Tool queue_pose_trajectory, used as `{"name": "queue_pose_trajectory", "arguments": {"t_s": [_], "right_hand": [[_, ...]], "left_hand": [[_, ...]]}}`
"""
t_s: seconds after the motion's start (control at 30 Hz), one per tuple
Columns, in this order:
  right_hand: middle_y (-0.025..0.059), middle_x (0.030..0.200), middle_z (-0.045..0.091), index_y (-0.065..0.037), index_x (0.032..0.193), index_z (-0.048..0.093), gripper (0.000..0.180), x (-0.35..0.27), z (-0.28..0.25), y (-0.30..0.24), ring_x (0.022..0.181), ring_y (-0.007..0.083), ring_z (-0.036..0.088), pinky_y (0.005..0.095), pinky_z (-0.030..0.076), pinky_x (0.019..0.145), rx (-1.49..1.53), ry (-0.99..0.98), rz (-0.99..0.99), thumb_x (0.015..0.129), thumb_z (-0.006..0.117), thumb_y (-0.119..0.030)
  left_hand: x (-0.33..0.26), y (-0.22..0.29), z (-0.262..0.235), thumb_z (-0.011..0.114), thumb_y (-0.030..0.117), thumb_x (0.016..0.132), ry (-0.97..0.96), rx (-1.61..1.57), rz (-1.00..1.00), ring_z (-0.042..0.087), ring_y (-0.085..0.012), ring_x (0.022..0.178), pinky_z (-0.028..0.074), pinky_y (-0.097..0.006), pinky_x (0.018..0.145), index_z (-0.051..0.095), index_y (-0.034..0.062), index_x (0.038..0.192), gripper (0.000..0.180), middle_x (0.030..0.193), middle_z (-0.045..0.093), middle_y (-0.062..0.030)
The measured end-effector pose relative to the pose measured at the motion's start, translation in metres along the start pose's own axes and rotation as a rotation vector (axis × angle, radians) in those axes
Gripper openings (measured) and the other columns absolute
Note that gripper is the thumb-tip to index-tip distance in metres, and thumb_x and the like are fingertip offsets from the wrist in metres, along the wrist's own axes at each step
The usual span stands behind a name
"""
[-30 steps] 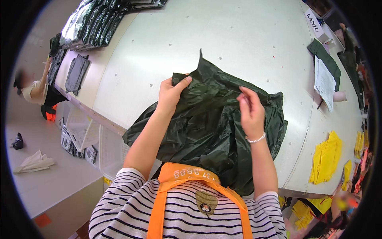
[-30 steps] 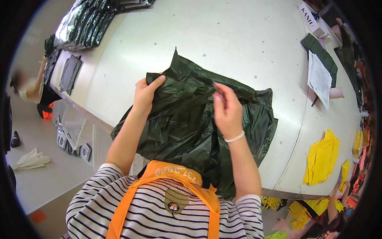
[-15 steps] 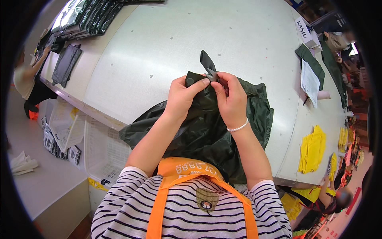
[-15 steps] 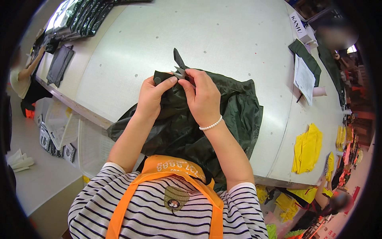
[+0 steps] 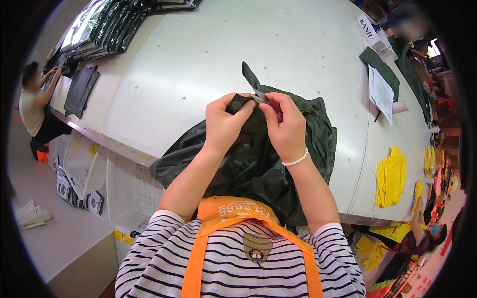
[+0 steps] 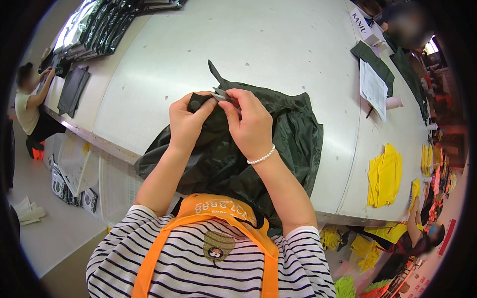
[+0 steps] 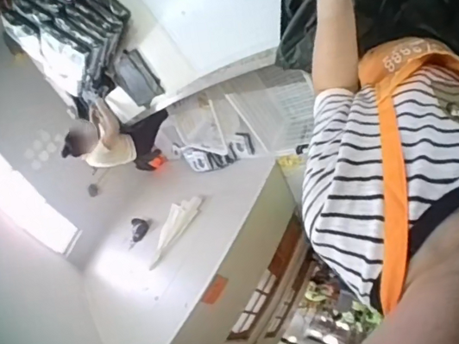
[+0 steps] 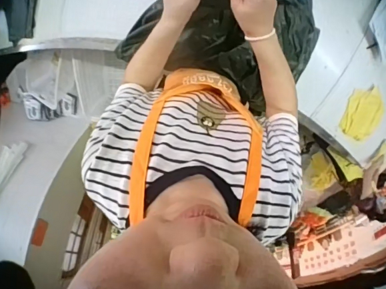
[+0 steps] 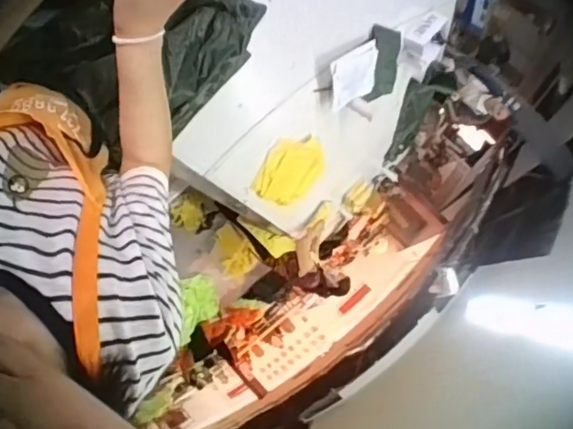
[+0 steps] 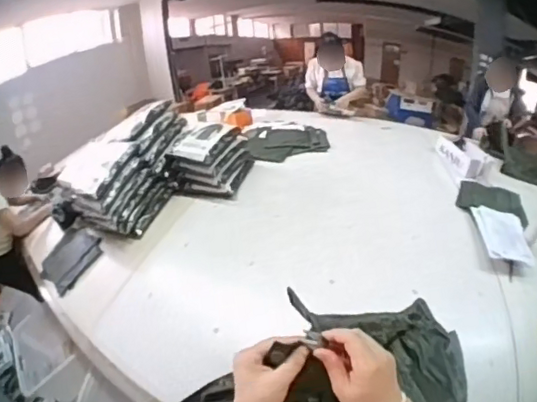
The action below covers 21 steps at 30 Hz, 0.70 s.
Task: The person unfolds a dark green jacket on a white table, smooths the fabric, zips the front, and folds the garment into a compact rectangle. The folded jacket is placed into a clear plastic bag and set aside on the table.
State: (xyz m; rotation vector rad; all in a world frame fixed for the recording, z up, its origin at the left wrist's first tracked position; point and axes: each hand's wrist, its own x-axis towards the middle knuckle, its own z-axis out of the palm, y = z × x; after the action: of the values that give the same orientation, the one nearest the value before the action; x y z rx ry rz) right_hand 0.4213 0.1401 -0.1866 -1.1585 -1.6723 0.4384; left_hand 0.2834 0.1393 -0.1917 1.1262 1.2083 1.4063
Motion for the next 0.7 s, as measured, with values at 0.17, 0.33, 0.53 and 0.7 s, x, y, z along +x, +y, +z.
{"name": "queue_pose_trajectory", "arguments": {"t_s": [0.17, 0.33, 0.53, 0.7], "right_hand": [[0.0087, 0.077, 0.063, -0.004, 0.092, 0.062, 0.014, -0.001, -0.015, 0.009, 0.062, 0.0200, 0.060, 0.0276, 0.048, 0.056, -0.154, 0.013, -0.072, 0.083, 0.068, -0.011], [0.0025, 0.079, 0.061, 0.000, 0.101, 0.061, 0.024, 0.004, -0.047, 0.054, 0.066, 0.0060, 0.052, 0.0199, 0.045, 0.061, 0.152, 0.077, 0.328, 0.085, 0.068, -0.016], [0.0115, 0.091, 0.066, -0.003, 0.101, 0.067, 0.024, -0.007, -0.130, 0.253, 0.080, 0.0261, 0.064, 0.0353, 0.050, 0.073, -0.562, 0.178, 0.555, 0.082, 0.067, -0.017], [0.0139, 0.102, 0.066, -0.008, 0.112, 0.064, 0.038, -0.057, -0.153, 0.340, 0.097, 0.0325, 0.063, 0.0403, 0.049, 0.084, -0.715, 0.000, 0.814, 0.078, 0.070, -0.026]], "left_hand": [[-0.006, -0.009, 0.006, 0.070, 0.001, 0.078, 0.068, 0.284, 0.208, 0.050, -0.0031, 0.063, 0.041, -0.018, 0.059, 0.069, -0.0004, 0.089, 0.011, 0.070, 0.061, 0.0028], [-0.005, -0.013, 0.007, 0.072, 0.002, 0.077, 0.103, 0.401, 0.262, 0.048, -0.0031, 0.062, 0.040, -0.018, 0.058, 0.068, 0.0003, 0.088, 0.012, 0.068, 0.060, 0.0027], [0.020, -0.021, -0.006, 0.071, 0.006, 0.079, 0.162, 0.517, 0.150, 0.055, -0.0116, 0.084, 0.044, -0.025, 0.077, 0.062, 0.0002, 0.105, 0.028, 0.090, 0.063, -0.0065], [0.036, -0.037, 0.020, 0.069, 0.007, 0.077, 0.164, 0.999, 0.499, 0.045, -0.0302, 0.119, 0.034, -0.039, 0.102, 0.049, 0.0018, 0.126, 0.053, 0.126, 0.051, -0.0159]]}}
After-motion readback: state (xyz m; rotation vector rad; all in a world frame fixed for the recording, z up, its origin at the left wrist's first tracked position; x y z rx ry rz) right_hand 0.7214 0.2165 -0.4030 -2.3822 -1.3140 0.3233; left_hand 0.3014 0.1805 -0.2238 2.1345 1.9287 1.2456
